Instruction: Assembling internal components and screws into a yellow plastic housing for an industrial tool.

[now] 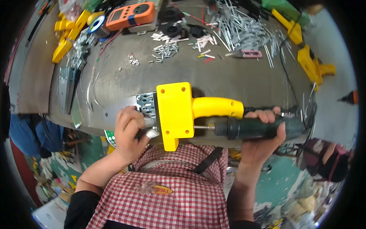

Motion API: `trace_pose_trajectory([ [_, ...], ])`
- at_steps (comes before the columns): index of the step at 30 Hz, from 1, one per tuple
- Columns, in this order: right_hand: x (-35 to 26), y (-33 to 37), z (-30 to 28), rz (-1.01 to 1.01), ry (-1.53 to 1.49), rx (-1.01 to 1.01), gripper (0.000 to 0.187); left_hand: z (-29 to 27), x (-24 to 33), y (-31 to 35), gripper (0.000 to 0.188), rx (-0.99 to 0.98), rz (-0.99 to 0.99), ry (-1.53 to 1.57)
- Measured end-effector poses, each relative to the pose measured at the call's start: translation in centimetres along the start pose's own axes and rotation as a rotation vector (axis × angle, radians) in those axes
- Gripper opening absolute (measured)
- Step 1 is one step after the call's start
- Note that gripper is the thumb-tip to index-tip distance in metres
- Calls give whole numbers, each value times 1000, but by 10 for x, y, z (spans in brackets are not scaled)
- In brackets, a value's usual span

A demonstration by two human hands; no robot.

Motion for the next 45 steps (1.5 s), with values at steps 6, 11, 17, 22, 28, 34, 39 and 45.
trace_pose_trajectory([
  [6, -1, 3, -1, -69, 164, 109, 32, -2, -1, 1, 31, -30, 49, 49],
  [11, -2, 4, -4, -48, 177, 71, 29, -4, 0, 0, 26, -3, 54, 87],
  [17, -2, 3, -4, -37, 180, 65, 29, -3, 2, -1, 25, 7, 39, 106],
  [22, -2, 2, -1, -54, 116, 66, 30, 2, 4, -3, 26, 29, 60, 90],
  [28, -5, 1, 3, -46, 44, 0, 34, 0, 10, -8, 25, 33, 6, -68],
  [34, -128, -45, -14, -93, 561, 121, 45, 8, 12, -3, 26, -94, -69, -2],
  [39, -259, -72, -77, 11, 1468, 609, 37, -11, 17, -24, 50, -150, -137, 46],
  [45, -142, -57, -12, -208, 2821, -366, 29, 1, 7, -48, 87, -411, -33, -150],
])
Point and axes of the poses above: each hand's wrist, its own y-axis away from the middle knuckle, its own z-axis out of the palm, x = y × z, the point moved 6 cm from there along -y, towards the middle knuckle, and after that the axes turned 10 degrees about -x, right-handed, at the moved point
